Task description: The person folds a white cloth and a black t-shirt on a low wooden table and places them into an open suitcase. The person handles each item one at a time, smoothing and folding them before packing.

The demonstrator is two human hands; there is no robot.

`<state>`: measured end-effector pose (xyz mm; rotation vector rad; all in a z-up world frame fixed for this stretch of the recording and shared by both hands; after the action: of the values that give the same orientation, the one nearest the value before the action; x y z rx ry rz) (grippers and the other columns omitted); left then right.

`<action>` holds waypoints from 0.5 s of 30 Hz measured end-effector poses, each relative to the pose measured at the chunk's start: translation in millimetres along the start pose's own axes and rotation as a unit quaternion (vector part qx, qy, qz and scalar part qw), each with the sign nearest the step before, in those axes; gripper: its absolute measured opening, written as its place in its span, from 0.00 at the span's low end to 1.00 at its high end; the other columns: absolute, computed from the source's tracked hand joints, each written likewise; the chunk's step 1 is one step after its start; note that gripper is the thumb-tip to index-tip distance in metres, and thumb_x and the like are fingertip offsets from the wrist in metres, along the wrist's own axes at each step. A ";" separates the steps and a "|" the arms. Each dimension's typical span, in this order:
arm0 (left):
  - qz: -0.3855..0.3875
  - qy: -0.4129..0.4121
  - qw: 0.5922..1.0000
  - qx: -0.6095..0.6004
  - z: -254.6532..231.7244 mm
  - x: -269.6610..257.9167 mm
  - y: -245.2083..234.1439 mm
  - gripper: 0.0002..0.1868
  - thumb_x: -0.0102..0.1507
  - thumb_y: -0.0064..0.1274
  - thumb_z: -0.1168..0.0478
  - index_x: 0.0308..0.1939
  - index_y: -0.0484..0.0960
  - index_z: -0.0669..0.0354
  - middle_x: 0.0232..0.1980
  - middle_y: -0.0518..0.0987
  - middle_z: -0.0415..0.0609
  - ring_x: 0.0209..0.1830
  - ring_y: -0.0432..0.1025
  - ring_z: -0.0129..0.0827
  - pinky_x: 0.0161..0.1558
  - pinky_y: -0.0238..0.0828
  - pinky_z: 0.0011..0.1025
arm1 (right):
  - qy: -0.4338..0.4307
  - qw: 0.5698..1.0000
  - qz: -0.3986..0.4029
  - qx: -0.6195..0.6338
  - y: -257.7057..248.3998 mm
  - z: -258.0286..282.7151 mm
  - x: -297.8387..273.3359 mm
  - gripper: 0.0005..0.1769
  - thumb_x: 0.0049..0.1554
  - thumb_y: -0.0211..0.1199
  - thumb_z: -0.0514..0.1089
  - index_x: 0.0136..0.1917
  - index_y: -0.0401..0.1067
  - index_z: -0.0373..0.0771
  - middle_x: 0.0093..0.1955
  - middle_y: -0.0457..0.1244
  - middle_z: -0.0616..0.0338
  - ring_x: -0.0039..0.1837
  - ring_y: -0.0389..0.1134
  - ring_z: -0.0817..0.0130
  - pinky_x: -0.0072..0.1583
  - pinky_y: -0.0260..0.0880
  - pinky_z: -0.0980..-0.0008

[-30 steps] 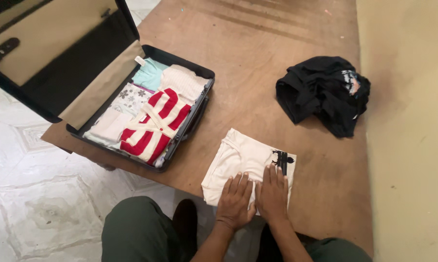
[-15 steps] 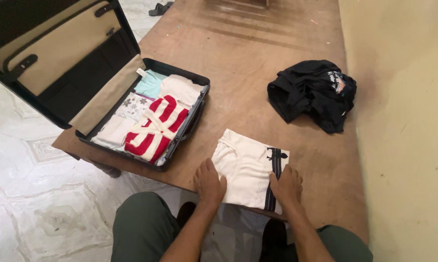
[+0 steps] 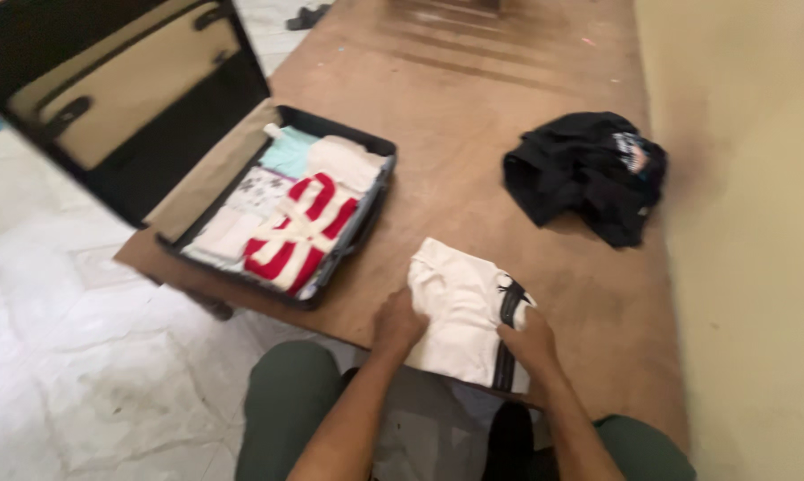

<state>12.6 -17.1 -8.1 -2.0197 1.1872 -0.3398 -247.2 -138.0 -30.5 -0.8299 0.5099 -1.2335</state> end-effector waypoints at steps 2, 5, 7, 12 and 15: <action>0.011 0.013 0.996 -0.084 2.8 4.8 7.0 0.29 0.54 0.63 0.56 0.58 0.76 0.62 0.59 0.77 0.62 0.62 0.71 0.56 0.62 0.68 0.46 | -0.023 0.998 0.001 0.066 2.4 -8.0 7.0 0.36 0.43 0.72 0.49 0.60 0.70 0.25 0.58 0.67 0.34 0.60 0.69 0.42 0.59 0.69 0.52; 0.026 -0.026 0.996 -0.083 1.0 16.5 10.7 0.32 0.57 0.62 0.55 0.61 0.73 0.66 0.63 0.75 0.66 0.66 0.69 0.56 0.65 0.66 0.44 | 0.072 0.993 0.043 0.087 1.0 -10.2 16.2 0.34 0.44 0.70 0.45 0.61 0.70 0.24 0.54 0.69 0.37 0.54 0.72 0.49 0.54 0.72 0.55; 0.065 -0.050 0.994 -0.077 -2.2 24.2 9.5 0.34 0.56 0.62 0.55 0.63 0.72 0.67 0.65 0.73 0.68 0.67 0.68 0.56 0.65 0.66 0.42 | 0.054 0.984 0.065 0.155 -5.6 -1.5 17.1 0.31 0.46 0.66 0.42 0.60 0.71 0.23 0.54 0.70 0.39 0.52 0.72 0.52 0.52 0.72 0.57; 0.086 -0.001 0.993 -0.080 -15.5 34.2 -15.3 0.31 0.53 0.60 0.56 0.58 0.77 0.69 0.59 0.78 0.68 0.61 0.74 0.53 0.61 0.71 0.41 | 0.057 0.959 0.105 0.257 -32.2 37.8 7.0 0.29 0.50 0.62 0.35 0.65 0.70 0.26 0.54 0.69 0.45 0.51 0.71 0.59 0.51 0.70 0.64; 0.090 0.021 0.989 -0.116 -24.1 36.7 -41.8 0.29 0.52 0.59 0.55 0.54 0.79 0.69 0.55 0.81 0.67 0.58 0.77 0.50 0.57 0.74 0.40 | 0.051 0.942 0.124 0.309 -50.3 66.1 3.1 0.26 0.52 0.60 0.32 0.65 0.69 0.26 0.55 0.69 0.49 0.51 0.71 0.64 0.51 0.71 0.68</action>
<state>45.1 -47.3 33.2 -2.0882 1.4814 -0.1602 -228.3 -128.1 49.8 -0.1626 0.2679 -1.1115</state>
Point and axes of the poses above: each hand's wrist, its own x-axis towards the middle knuckle, its own y-axis out of the palm, z = x × y, the point moved 2 cm from there along x, towards the middle knuckle
